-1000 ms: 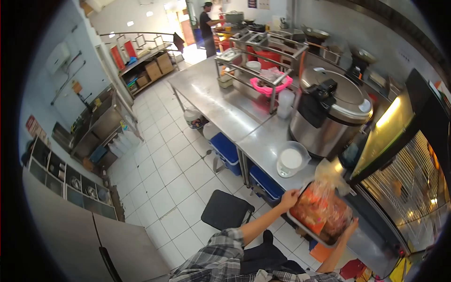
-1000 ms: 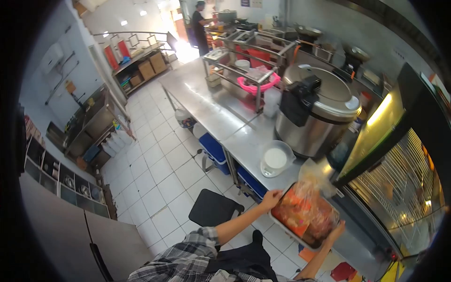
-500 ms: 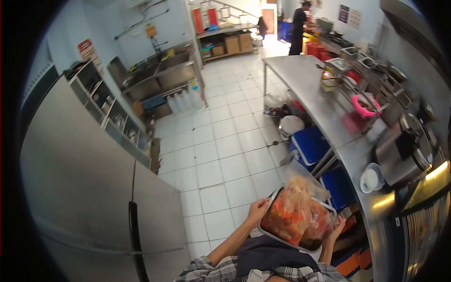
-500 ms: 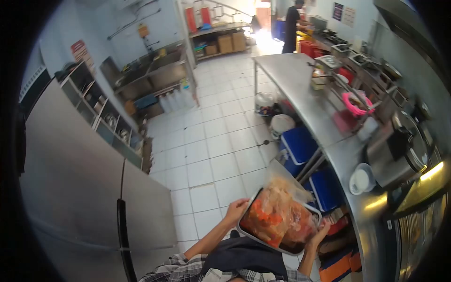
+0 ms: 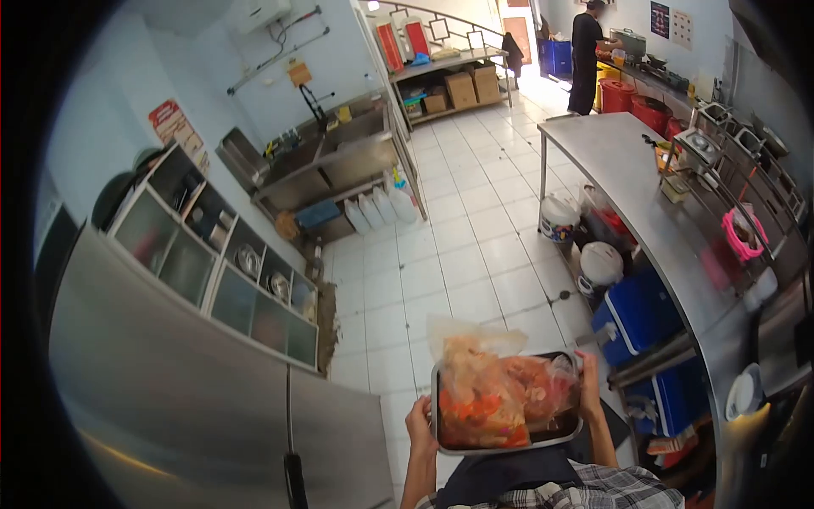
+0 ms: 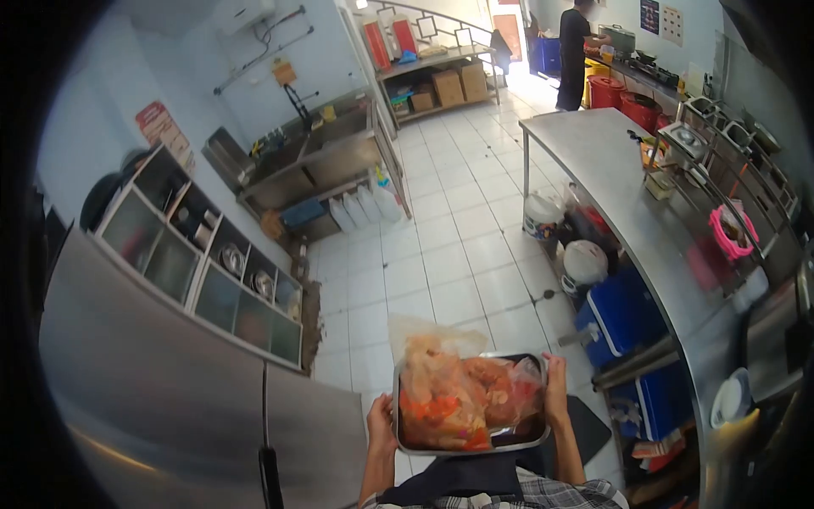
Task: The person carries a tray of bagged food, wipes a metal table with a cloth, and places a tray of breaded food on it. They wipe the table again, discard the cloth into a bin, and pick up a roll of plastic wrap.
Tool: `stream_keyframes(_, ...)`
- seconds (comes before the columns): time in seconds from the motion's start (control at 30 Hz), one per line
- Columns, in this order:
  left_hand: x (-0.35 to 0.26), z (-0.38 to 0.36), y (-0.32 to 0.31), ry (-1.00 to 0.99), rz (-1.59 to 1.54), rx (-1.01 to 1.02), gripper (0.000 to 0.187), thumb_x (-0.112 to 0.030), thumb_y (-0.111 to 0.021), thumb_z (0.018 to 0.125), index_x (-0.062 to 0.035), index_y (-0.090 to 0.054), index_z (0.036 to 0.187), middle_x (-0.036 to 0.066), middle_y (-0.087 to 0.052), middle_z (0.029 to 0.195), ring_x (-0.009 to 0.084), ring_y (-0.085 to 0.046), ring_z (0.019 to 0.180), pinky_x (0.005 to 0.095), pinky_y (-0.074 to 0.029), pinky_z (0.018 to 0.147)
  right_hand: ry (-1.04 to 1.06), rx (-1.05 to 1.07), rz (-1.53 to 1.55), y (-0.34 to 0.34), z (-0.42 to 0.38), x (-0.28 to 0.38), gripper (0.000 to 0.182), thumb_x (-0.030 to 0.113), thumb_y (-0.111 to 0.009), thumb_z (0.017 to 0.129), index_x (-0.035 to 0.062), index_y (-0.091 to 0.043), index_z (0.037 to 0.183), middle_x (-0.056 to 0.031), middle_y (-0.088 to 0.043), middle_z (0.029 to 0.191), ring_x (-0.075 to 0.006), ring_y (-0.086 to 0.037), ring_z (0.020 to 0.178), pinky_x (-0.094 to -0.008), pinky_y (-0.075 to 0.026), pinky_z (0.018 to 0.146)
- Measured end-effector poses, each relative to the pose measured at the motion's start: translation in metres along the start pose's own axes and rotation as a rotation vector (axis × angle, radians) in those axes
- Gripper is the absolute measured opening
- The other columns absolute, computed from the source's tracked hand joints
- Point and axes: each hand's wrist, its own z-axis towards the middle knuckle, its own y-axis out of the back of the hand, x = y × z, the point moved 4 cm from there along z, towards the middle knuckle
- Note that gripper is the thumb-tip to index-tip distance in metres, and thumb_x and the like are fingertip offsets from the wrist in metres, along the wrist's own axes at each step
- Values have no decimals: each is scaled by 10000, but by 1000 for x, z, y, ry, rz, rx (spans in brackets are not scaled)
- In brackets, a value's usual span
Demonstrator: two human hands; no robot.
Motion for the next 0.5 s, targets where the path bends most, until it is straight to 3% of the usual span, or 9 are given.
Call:
stream_keyframes(0.1,-28,54,-9,-1,20,-213,351,-316,-510,856,-3,-630,962,21,-619,775,111,-491,660,250,-392,630,-59,97,65,-61,65,8,416,359,-319,984,4,-491,1120,-116,-491,1138,-199,-422,1125,-310,-285,997)
stream_keyframes(0.2,-54,104,-24,3,2,-164,381,-334,-504,853,6,-617,983,33,-608,806,114,-477,662,265,-383,655,54,179,5,-112,133,43,426,354,-284,984,31,-512,1142,-78,-500,1065,-178,-453,1029,-288,-314,956)
stream_keyframes(0.23,-62,118,-32,-3,-21,-245,415,-366,-487,854,5,-610,991,30,-574,787,117,-458,642,278,-371,659,38,180,13,-127,155,52,426,354,-284,984,31,-512,1142,-78,-500,1065,-178,-453,1029,-288,-314,956)
stream_keyframes(0.3,-77,144,-46,6,-21,-273,430,-384,-476,853,2,-609,988,26,-555,762,124,-458,647,289,-375,659,10,242,61,-151,198,67,334,323,-379,978,38,-488,1115,-97,-549,1031,-170,-495,1006,-281,-367,916)
stream_keyframes(0.43,-113,200,-98,-9,-44,-305,475,-431,-452,850,-1,-596,991,15,-508,725,143,-466,686,301,-388,678,-22,295,79,-193,280,64,308,315,-402,974,60,-497,1117,-77,-557,945,-123,-498,873,-259,-410,824)
stream_keyframes(0.47,-123,218,-115,-4,-31,-294,475,-431,-452,850,-1,-596,991,15,-508,725,143,-466,686,301,-388,678,-27,278,81,-202,305,60,308,315,-402,974,60,-497,1117,-77,-557,945,-123,-498,873,-259,-410,824)
stream_keyframes(0.5,-133,234,-130,-7,-45,-312,484,-440,-455,848,1,-590,993,17,-510,738,149,-468,705,305,-392,690,-65,316,84,-212,325,56,309,300,-382,980,45,-497,1114,-77,-545,1015,-131,-483,970,-264,-373,887)
